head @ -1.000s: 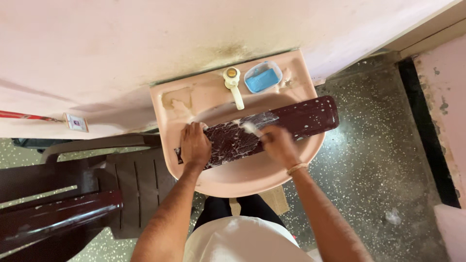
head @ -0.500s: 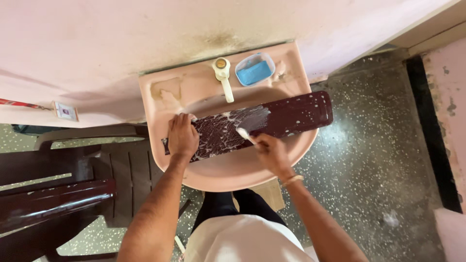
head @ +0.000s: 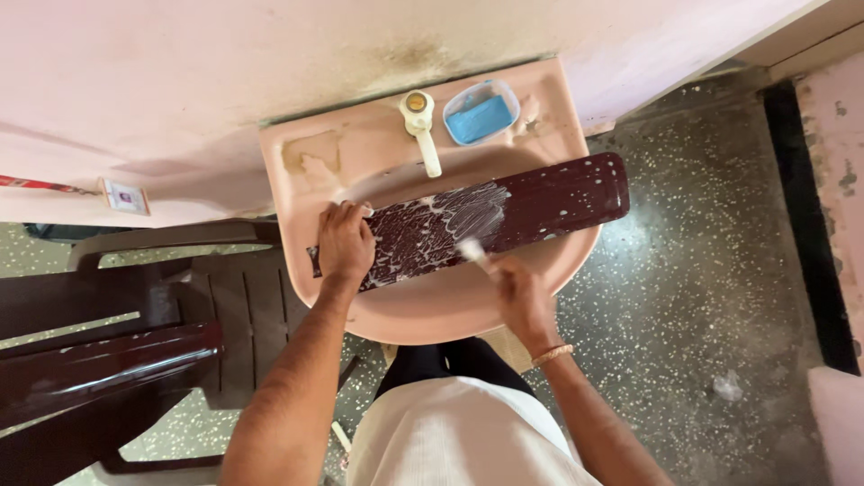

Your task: The person scrubs a long, dark brown plastic chair leg with a toothbrush and soapy water in a pink sink. They repeatedly scrub the same section of the leg, creating foam, and occasionally rinse the toothbrush under the running tap.

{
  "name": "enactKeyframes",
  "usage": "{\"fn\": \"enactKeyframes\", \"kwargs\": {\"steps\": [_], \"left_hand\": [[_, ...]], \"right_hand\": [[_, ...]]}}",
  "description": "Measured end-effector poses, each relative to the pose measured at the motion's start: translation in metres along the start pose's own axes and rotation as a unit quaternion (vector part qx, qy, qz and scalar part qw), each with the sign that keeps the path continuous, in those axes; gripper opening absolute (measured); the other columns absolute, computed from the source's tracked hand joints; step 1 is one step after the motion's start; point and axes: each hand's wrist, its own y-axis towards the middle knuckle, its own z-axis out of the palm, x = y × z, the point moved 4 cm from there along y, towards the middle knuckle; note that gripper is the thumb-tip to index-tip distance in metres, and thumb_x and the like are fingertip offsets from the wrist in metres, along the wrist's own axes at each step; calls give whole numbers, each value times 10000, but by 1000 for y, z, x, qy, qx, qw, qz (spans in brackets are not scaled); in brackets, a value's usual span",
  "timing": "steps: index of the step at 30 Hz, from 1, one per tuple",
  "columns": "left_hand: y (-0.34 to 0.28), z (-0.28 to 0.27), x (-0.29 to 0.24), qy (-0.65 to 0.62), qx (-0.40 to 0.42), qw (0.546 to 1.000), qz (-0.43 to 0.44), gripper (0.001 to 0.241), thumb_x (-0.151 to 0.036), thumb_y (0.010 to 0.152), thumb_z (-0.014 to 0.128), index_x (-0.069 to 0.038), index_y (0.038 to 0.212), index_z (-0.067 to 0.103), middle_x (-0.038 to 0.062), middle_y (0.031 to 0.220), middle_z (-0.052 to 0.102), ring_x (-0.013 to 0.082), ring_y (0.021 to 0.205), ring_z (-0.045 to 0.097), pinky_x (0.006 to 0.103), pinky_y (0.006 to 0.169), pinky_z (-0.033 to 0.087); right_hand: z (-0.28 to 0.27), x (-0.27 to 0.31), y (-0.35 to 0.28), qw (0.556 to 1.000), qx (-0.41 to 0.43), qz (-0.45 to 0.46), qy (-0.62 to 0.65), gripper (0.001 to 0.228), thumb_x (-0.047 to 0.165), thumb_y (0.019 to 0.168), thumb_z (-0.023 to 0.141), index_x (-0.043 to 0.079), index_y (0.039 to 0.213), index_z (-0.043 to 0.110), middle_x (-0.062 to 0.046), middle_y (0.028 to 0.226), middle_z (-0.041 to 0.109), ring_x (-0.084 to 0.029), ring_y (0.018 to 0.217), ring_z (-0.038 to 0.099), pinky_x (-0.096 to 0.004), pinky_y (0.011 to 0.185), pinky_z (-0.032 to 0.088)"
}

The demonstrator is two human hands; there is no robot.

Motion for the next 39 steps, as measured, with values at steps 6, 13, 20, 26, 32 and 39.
{"fn": "enactKeyframes", "kwargs": {"steps": [6,13,20,26,32,39], "left_hand": [[0,4,4,15,13,1000,-7,153,34,852,628,-67,956,678,91,969,669,301,968,612,439,944,455],[-1,2,2,4,1,1000,10,204,34,838,623,-73,996,695,83,968,673,297,965,609,435,920,447],[-3,3,3,0,1,1000,16,206,24,843,616,-68,1011,690,86,988,674,309,989,609,440,931,445],[-1,5,4,4,1,1000,12,187,21,845,626,-75,994,688,96,988,676,325,996,605,448,916,443],[2,11,-3,41,10,999,-8,187,37,830,596,-67,967,671,103,933,688,301,950,636,451,958,458],[43,55,-78,-33,155,987,-40,201,-216,935,561,-45,945,667,148,869,719,293,760,684,521,856,468]], "right_hand": [[10,9,-10,995,8,11,-96,212,191,968,617,162,1150,722,-69,688,735,-134,459,587,-343,376,438],[-8,27,-18,988,-95,-120,-15,168,143,938,620,151,1051,745,-40,892,798,-142,570,673,-341,475,513],[-12,-5,-1,997,-27,78,-3,213,145,994,555,138,1140,710,-134,795,764,-246,605,713,-417,520,552],[-20,-17,3,998,-34,41,-29,217,173,976,590,124,1157,700,-175,777,740,-220,614,668,-373,549,543],[-40,6,0,997,-74,8,15,171,76,985,555,100,1056,709,-107,877,785,-187,598,670,-404,567,524],[-45,13,7,998,-43,34,23,222,65,957,583,116,1114,732,-81,801,763,-133,540,625,-343,549,488]]}}
